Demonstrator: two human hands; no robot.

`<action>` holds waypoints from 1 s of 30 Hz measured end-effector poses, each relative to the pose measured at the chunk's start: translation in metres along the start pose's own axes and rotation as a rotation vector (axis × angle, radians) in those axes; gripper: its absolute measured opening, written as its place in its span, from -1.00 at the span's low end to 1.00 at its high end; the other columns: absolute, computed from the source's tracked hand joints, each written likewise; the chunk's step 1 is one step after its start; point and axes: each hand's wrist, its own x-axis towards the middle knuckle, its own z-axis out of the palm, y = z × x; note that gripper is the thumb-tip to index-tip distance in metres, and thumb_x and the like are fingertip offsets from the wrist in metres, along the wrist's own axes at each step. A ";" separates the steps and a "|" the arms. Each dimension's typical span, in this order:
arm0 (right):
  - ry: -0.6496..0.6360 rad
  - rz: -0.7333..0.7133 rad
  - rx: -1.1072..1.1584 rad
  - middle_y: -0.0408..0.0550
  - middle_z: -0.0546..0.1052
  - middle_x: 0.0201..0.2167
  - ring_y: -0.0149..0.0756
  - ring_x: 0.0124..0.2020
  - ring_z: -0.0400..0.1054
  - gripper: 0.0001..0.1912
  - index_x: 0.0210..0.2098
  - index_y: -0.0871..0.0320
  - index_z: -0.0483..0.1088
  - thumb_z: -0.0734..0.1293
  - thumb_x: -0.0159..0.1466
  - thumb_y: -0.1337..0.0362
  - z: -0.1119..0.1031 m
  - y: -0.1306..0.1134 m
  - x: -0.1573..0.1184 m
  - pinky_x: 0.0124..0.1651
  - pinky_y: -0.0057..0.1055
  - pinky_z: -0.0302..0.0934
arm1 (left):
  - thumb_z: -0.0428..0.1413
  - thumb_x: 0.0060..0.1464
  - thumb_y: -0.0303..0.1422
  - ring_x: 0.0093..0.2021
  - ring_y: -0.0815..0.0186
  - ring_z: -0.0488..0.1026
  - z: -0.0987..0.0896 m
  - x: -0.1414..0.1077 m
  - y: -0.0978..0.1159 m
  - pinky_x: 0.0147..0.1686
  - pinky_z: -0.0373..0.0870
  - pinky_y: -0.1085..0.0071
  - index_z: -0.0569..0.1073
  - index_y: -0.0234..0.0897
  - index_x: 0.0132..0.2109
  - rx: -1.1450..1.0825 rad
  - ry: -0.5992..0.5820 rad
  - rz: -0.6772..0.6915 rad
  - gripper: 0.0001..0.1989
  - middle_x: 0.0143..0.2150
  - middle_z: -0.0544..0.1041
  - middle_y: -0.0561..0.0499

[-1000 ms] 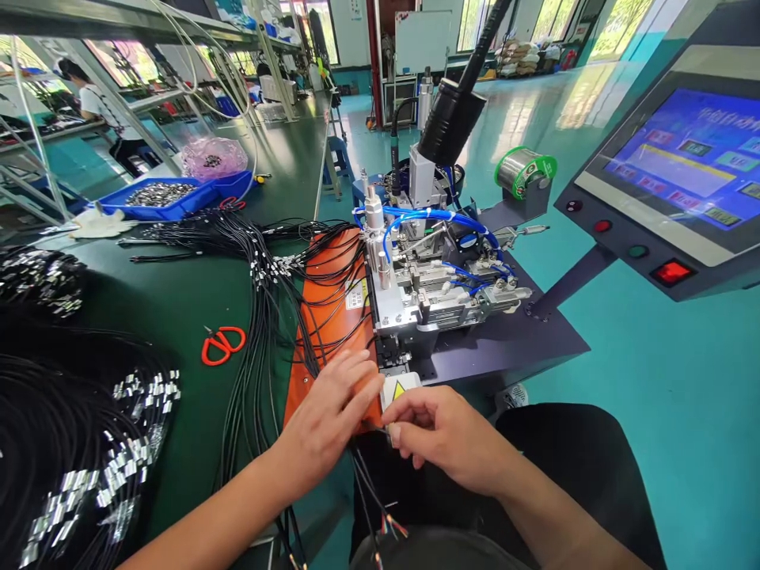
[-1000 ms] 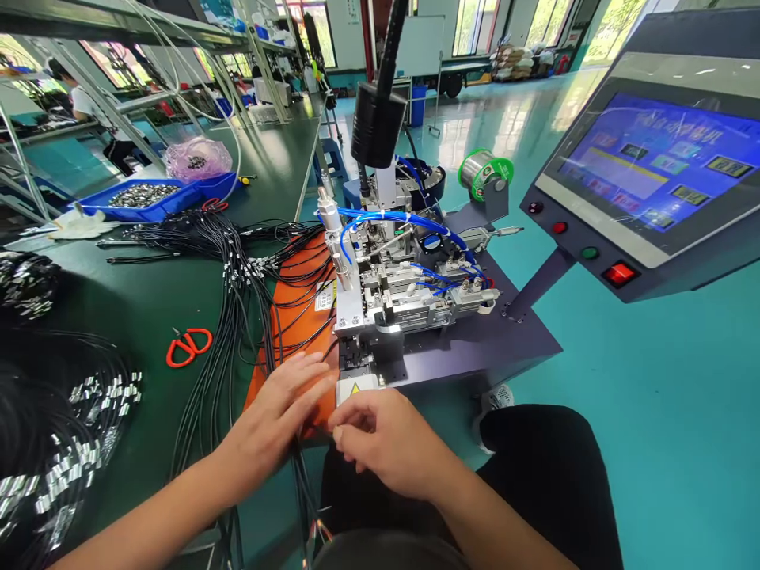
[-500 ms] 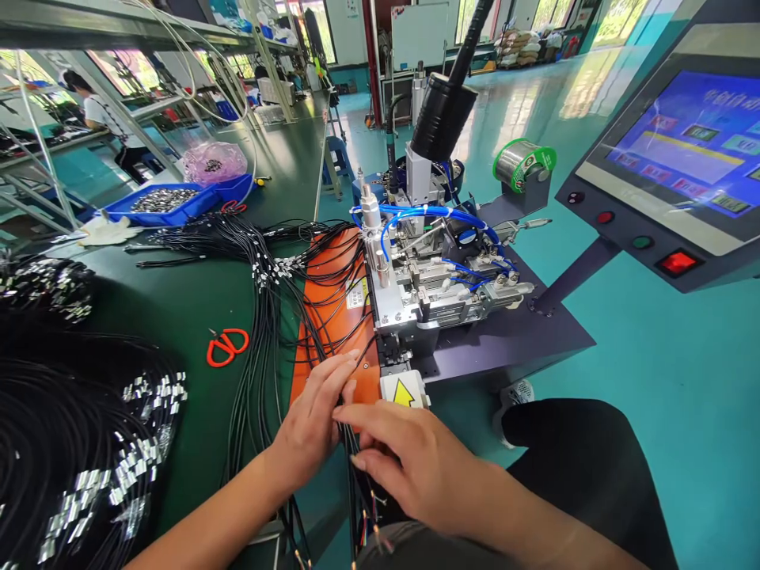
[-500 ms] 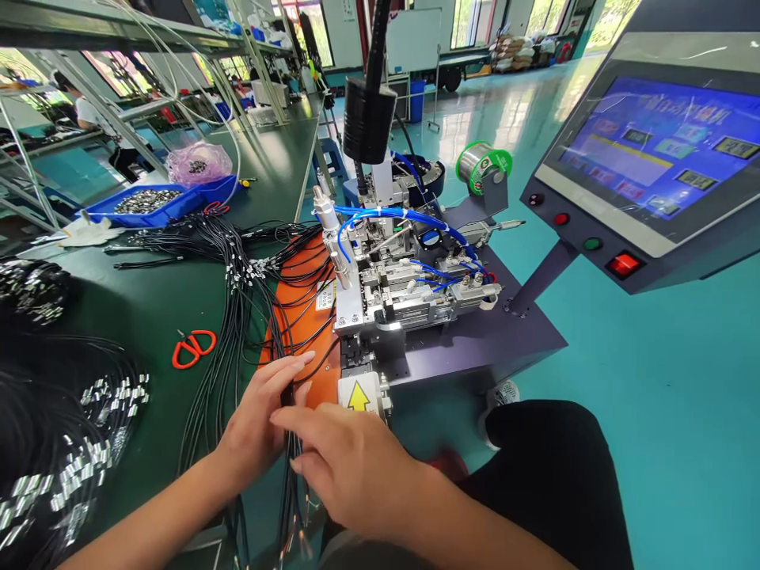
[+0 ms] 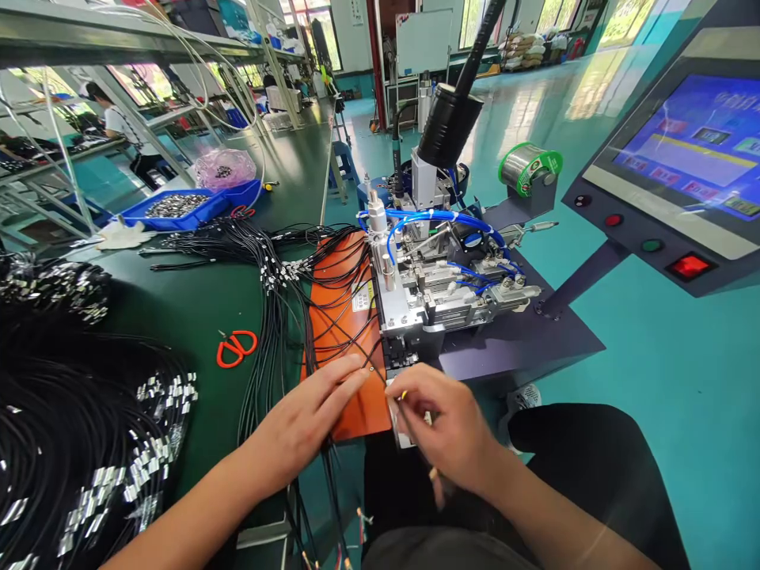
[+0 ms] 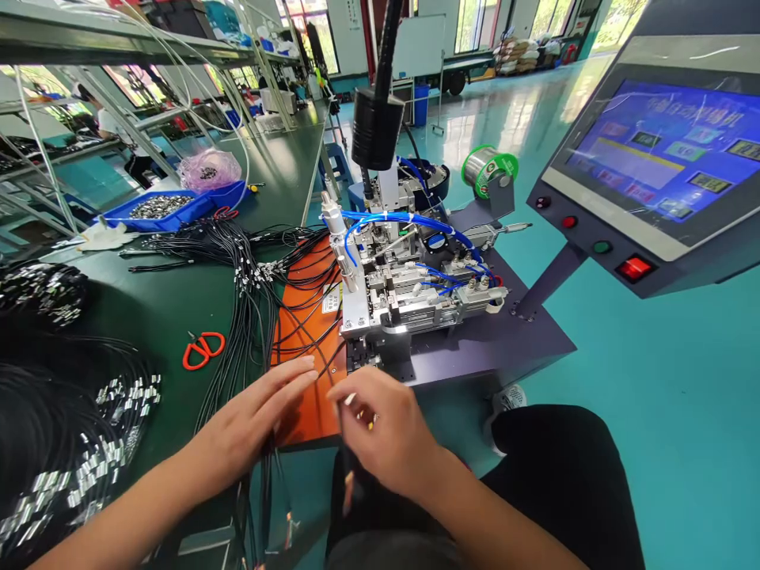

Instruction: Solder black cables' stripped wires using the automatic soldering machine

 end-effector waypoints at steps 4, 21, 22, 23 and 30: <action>0.031 0.351 0.311 -0.28 0.36 -0.66 -0.50 -0.66 0.21 -0.89 -0.20 0.14 0.39 0.28 0.34 0.24 0.001 0.001 -0.006 -0.55 -0.55 0.11 | -0.13 0.26 -0.60 0.32 0.22 0.15 0.001 0.019 0.016 0.27 0.24 0.24 0.07 -0.34 0.36 0.012 0.016 0.006 -0.46 0.31 0.21 -0.21; 0.209 0.640 0.519 -0.26 0.32 -0.74 -0.56 -0.73 0.03 -0.74 -0.32 0.23 0.54 0.46 0.11 0.16 -0.010 0.022 0.006 -0.71 -0.58 -0.10 | 0.04 0.07 -0.59 -0.29 0.23 0.44 0.028 0.059 0.037 -0.31 0.43 0.32 0.36 -0.33 -0.05 0.127 -0.134 -0.134 -0.72 -0.24 0.47 -0.05; 0.231 0.606 0.494 -0.22 0.39 -0.68 -0.53 -0.68 0.12 -0.77 -0.34 0.23 0.55 0.47 0.10 0.19 -0.011 0.023 0.007 -0.65 -0.57 0.00 | 0.00 0.09 -0.61 -0.23 0.22 0.44 0.033 0.062 0.039 -0.24 0.44 0.29 0.32 -0.36 0.05 0.123 -0.073 -0.117 -0.64 -0.18 0.46 -0.09; 0.253 0.569 0.479 -0.16 0.46 -0.60 -0.50 -0.61 0.21 -0.80 -0.36 0.23 0.55 0.47 0.08 0.22 -0.013 0.023 0.009 -0.57 -0.56 0.11 | -0.04 0.11 -0.63 -0.20 0.21 0.43 0.038 0.065 0.039 -0.19 0.45 0.27 0.27 -0.38 0.12 0.114 -0.014 -0.100 -0.59 -0.14 0.45 -0.12; 0.245 0.553 0.506 -0.16 0.46 -0.47 -0.47 -0.49 0.24 -0.71 -0.27 0.23 0.52 0.51 0.07 0.19 -0.021 0.029 0.011 -0.42 -0.51 0.14 | -0.15 0.24 -0.55 -0.38 0.29 0.34 0.051 0.073 0.025 -0.42 0.36 0.41 0.32 -0.38 0.08 0.055 0.125 -0.001 -0.69 -0.31 0.37 -0.04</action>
